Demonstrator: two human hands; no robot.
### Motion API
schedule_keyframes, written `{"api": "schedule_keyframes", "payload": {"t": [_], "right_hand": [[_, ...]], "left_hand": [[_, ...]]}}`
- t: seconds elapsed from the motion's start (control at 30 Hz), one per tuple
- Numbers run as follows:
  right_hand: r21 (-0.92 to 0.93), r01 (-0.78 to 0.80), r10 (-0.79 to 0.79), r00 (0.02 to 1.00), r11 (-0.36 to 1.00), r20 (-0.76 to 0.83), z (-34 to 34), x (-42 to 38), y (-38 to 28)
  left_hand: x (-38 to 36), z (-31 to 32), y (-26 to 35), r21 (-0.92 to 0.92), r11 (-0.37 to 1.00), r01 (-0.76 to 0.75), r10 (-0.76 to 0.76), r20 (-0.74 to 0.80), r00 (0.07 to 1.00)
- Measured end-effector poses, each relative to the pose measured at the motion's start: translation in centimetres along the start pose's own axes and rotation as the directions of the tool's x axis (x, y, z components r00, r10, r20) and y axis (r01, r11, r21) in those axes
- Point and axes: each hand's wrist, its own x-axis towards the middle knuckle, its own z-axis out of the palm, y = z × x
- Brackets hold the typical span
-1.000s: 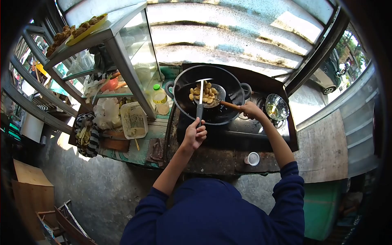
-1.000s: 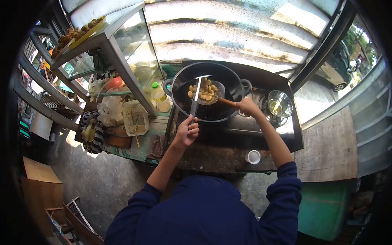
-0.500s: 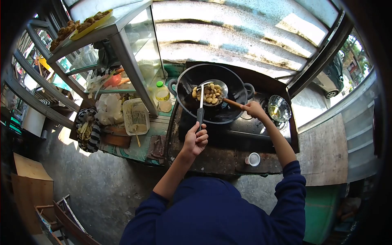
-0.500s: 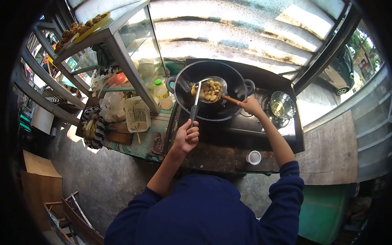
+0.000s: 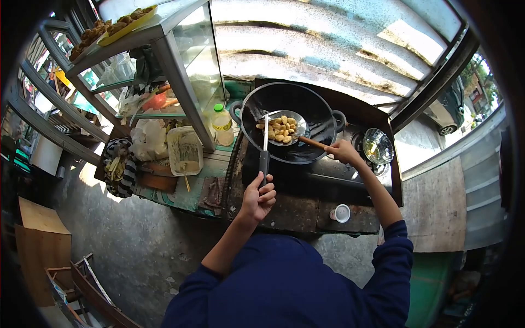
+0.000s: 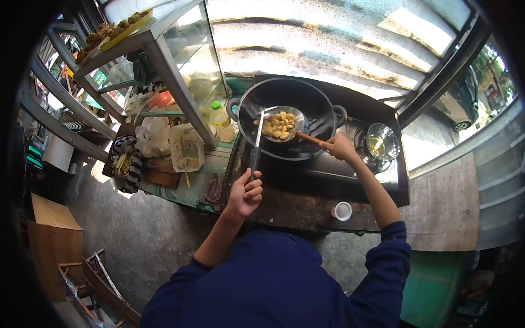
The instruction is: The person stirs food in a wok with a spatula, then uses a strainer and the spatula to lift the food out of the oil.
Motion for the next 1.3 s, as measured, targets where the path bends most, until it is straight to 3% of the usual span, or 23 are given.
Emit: {"api": "schedule_keyframes", "payload": {"t": [0.17,0.33,0.47,1.0,1.3], "right_hand": [[0.129,-0.079,0.071,0.995,0.988,0.068,0.2,-0.1,0.4],[0.343,-0.157,0.076,0.968,0.926,0.239,0.5,0.2,0.6],[0.390,-0.182,0.068,0.955,0.903,0.288,1.1,0.0,0.3],[0.434,-0.055,0.018,0.996,0.899,0.088,2.6,-0.3,-0.2],[0.502,-0.052,0.020,0.997,0.863,0.069,1.0,-2.5,1.5]], "left_hand": [[-0.5,0.2,-1.5,-0.018,1.000,0.001,-0.001,-0.008,1.000],[-0.9,0.5,-1.0,-0.012,1.000,-0.023,0.023,0.018,1.000],[-1.0,0.5,-0.5,0.013,0.999,-0.041,0.041,0.010,0.999],[-1.7,2.2,0.6,0.157,0.987,-0.024,0.021,0.019,1.000],[-2.5,2.6,2.5,0.255,0.964,-0.069,0.064,0.027,0.998]]}}
